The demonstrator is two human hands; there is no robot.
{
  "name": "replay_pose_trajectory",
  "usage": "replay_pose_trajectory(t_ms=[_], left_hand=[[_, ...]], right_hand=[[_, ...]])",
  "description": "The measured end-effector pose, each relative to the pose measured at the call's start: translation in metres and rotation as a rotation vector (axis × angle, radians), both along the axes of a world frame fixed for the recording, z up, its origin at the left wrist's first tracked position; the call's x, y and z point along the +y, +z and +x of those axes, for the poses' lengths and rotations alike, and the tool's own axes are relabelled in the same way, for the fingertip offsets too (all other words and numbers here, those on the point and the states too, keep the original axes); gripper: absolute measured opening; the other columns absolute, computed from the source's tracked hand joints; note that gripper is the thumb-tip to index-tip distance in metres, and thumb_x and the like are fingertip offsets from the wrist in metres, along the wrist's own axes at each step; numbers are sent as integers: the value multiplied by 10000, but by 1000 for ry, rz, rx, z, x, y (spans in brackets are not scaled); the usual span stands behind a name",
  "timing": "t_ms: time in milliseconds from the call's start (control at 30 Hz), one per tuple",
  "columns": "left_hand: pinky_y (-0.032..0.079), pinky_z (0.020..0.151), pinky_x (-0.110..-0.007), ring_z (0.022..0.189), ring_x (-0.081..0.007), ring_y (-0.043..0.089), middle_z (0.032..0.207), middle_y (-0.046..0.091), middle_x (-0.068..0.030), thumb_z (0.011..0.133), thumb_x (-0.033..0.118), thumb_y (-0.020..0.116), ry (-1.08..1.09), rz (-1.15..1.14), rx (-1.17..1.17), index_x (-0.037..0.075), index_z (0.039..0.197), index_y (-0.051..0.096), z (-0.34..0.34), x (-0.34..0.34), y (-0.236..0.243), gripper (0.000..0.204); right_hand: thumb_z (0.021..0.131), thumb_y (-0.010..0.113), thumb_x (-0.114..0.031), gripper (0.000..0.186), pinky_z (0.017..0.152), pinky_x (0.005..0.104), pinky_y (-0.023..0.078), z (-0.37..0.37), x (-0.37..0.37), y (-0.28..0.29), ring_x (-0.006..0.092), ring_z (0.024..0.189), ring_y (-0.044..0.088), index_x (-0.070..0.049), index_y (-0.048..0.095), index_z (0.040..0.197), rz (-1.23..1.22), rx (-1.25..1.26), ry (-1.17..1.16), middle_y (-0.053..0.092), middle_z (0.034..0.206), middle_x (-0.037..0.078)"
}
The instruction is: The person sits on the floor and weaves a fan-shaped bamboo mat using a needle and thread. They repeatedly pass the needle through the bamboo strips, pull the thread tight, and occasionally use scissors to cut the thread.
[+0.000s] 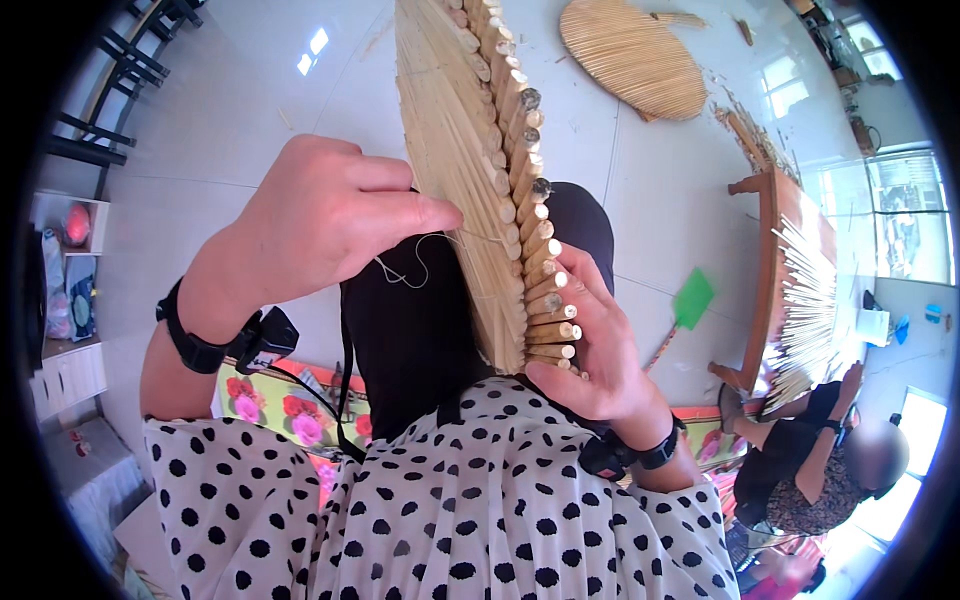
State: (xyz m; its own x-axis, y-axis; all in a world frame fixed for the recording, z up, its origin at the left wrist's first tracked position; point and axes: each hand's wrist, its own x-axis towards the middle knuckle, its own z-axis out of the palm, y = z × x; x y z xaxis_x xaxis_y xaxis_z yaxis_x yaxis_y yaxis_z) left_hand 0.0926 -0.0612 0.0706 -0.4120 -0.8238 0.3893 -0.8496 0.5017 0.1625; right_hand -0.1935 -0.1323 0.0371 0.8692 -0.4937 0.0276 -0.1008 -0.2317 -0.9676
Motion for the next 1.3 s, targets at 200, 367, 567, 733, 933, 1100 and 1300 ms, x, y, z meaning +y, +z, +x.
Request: replay_pose_trajectory(t_ms=[200,367,567,733,933,1100,1300], left_hand=[[414,477,-332,516,-220,526,671,559,4,709,107,697,17,25,54,156,976,718,-6,-1,1,273],[417,479,-333,512,-225,522,688,573,-4,709,99,702,-4,20,86,131,994,713,-7,-4,-2,287],[416,478,-336,509,-230,522,664,565,-14,716,85,687,-53,14,116,123,986,715,-4,-11,-2,274],[413,477,-343,510,-235,525,641,559,-19,721,78,671,-103,-5,120,116,959,712,-6,-21,-3,245],[406,475,-342,510,-234,529,628,544,-20,705,76,657,-140,-26,69,102,918,702,-6,-32,-3,219],[396,473,-333,510,-227,528,616,526,-16,693,84,661,-166,-43,62,101,897,698,-5,-35,-2,208],[376,466,-323,490,-213,502,608,510,-6,690,92,672,-150,-5,74,101,879,699,2,-29,-4,192]], right_hand=[[687,696,-231,601,1082,405,314,-12,-1,-5,354,1252,418,118,582,1163,160,95,-176,498,1300,241],[668,688,-223,534,1074,429,309,-10,3,6,379,1204,432,97,604,1087,201,154,-296,547,1223,235],[680,716,-239,533,1014,387,364,-8,0,16,334,1157,481,110,610,1069,113,132,-293,551,1196,229],[753,757,-147,385,734,268,483,9,-6,43,141,896,604,95,630,1025,-28,199,-347,630,1050,168],[794,763,-69,178,546,240,453,39,-3,44,53,593,544,47,663,885,-261,328,-574,659,687,51],[807,760,-87,155,530,250,449,44,-2,47,46,573,545,35,669,831,-408,407,-616,659,647,69],[805,757,-88,149,514,250,444,48,1,45,57,545,569,33,669,817,-458,394,-619,666,636,79]])
